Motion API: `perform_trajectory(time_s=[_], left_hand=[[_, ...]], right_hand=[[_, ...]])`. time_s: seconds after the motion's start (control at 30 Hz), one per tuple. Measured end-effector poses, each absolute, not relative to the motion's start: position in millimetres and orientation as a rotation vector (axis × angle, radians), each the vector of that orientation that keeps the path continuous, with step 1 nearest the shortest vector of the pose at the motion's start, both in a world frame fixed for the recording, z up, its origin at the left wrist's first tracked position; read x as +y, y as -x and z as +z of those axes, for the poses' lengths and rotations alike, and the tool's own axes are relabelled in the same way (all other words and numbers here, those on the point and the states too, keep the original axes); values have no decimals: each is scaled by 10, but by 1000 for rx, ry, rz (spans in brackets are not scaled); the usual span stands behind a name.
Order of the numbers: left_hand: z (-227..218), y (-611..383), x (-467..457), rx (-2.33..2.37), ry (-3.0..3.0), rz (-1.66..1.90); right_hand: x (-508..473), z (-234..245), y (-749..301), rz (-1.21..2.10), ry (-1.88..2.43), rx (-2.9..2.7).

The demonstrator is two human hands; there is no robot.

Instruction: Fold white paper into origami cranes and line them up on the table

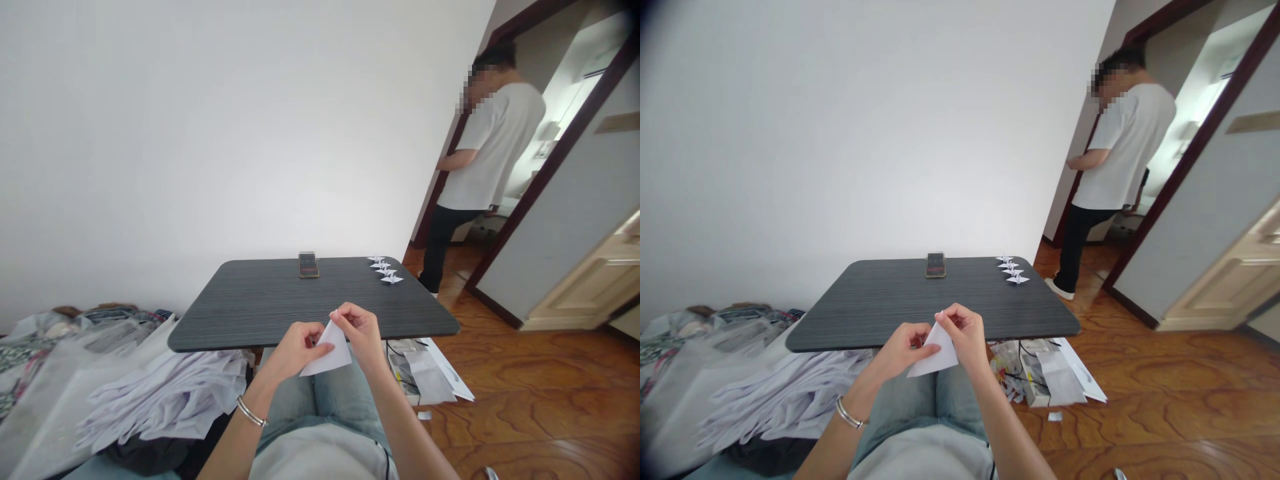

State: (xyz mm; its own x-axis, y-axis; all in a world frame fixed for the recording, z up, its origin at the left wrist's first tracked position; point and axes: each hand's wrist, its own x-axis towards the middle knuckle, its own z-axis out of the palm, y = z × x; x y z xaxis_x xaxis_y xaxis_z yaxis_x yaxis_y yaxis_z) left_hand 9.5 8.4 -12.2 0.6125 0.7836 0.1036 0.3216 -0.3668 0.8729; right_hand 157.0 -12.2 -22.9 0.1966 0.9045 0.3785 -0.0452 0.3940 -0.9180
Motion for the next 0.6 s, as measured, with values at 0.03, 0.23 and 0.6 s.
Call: perform_trajectory(time_s=[0.03,0.23,0.6], left_hand=[[-117,-93,82,879,-1950,655],[-122,-86,85,890,-1959,651],[-136,-93,98,875,-1976,635]], right_hand=[[-121,-232,-1569,820,945,-1175],[-106,-259,-1571,811,942,-1150],[-85,-216,-1562,801,914,-1118]])
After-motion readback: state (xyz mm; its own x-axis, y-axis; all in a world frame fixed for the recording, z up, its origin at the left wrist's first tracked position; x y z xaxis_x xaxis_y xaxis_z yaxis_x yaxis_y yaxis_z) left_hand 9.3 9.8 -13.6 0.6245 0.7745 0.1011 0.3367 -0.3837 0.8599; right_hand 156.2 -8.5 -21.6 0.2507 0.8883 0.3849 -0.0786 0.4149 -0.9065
